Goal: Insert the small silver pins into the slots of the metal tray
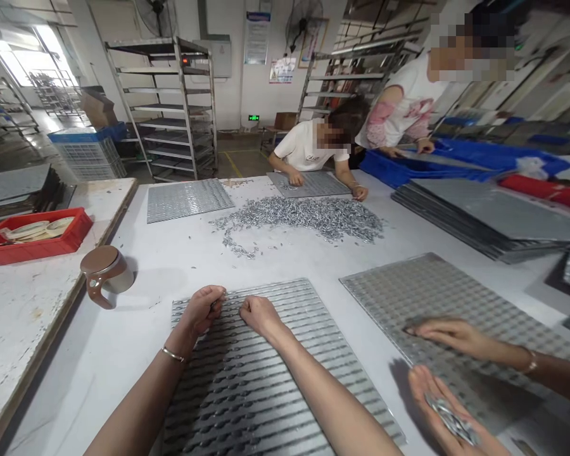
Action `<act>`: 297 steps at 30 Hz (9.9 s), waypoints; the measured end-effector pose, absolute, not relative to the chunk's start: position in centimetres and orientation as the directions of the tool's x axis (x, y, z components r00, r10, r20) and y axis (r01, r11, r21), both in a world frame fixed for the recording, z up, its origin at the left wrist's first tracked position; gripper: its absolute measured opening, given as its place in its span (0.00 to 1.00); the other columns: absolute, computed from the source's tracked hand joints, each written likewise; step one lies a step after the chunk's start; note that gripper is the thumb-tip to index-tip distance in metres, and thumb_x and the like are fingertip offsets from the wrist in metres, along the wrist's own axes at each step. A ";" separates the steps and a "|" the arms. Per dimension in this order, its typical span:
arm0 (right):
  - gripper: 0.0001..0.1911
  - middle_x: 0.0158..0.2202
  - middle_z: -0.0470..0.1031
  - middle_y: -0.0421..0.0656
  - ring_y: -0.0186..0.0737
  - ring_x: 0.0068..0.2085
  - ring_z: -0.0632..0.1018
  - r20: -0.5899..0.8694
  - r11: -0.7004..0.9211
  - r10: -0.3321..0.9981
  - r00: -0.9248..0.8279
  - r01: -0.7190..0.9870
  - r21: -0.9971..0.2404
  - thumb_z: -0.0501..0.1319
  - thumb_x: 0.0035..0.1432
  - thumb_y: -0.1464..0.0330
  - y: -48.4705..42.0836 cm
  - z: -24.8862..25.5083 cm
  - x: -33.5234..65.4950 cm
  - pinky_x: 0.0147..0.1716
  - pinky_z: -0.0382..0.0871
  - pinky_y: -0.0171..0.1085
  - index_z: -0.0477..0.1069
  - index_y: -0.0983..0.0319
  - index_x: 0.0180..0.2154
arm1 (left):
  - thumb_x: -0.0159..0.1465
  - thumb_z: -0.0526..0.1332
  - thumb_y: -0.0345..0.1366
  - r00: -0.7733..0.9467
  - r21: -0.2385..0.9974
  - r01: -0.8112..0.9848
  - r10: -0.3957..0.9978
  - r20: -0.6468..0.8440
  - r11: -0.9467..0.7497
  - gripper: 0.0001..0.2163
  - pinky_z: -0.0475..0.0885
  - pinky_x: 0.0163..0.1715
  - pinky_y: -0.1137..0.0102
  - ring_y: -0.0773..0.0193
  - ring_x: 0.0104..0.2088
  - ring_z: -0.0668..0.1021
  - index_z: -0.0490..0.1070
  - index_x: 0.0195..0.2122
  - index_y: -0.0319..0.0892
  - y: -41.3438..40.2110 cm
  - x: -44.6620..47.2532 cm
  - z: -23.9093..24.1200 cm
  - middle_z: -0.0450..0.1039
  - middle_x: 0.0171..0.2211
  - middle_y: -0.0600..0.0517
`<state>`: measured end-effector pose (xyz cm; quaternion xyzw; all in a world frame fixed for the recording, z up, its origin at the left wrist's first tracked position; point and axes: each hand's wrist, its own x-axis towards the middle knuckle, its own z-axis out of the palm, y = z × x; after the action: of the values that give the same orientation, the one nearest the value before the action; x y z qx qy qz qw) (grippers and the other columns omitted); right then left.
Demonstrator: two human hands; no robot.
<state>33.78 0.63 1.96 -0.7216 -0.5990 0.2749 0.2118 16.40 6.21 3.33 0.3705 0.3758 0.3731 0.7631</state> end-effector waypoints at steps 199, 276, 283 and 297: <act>0.10 0.26 0.74 0.40 0.37 0.29 0.70 -0.256 0.056 0.942 -0.218 0.852 -0.520 0.60 0.55 0.78 -3.3 5.5 34.7 0.28 0.54 0.33 0.74 0.60 0.27 | 0.51 0.73 0.40 0.513 0.802 -0.242 0.774 -0.372 0.546 0.15 0.46 0.13 0.77 0.76 0.17 0.62 0.67 0.30 0.40 5.2 16.9 4.9 0.70 0.25 0.54; 0.10 0.36 0.79 0.43 0.45 0.40 0.79 0.276 0.426 0.903 -0.328 0.762 -0.487 0.56 0.65 0.75 -19.9 5.8 32.2 0.43 0.73 0.43 0.73 0.56 0.36 | 0.62 0.65 0.32 0.558 0.163 -0.677 0.645 -0.521 0.718 0.06 0.73 0.36 0.75 0.66 0.31 0.78 0.77 0.31 0.34 -16.2 19.9 3.5 0.75 0.29 0.48; 0.11 0.39 0.81 0.42 0.46 0.43 0.81 0.261 0.341 0.940 -0.222 0.670 -0.659 0.58 0.63 0.74 -20.1 6.3 33.4 0.46 0.74 0.43 0.75 0.52 0.39 | 0.53 0.74 0.40 0.572 0.263 -0.576 0.611 -0.548 0.774 0.12 0.73 0.39 0.66 0.58 0.33 0.79 0.76 0.30 0.38 -15.8 21.1 3.4 0.75 0.30 0.47; 0.10 0.29 0.77 0.38 0.38 0.32 0.77 -0.026 -0.033 0.999 0.023 0.414 -0.910 0.58 0.65 0.63 -16.4 6.1 33.9 0.33 0.68 0.34 0.72 0.59 0.33 | 0.47 0.78 0.48 0.317 0.612 -0.436 0.749 -0.581 0.659 0.21 0.55 0.19 0.78 0.75 0.20 0.60 0.71 0.27 0.41 -15.5 18.8 4.2 0.64 0.23 0.58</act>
<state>33.89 -16.44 6.08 -0.6063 -0.5827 0.3859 0.3794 18.76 -15.52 4.18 0.1743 0.4492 0.3741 0.7924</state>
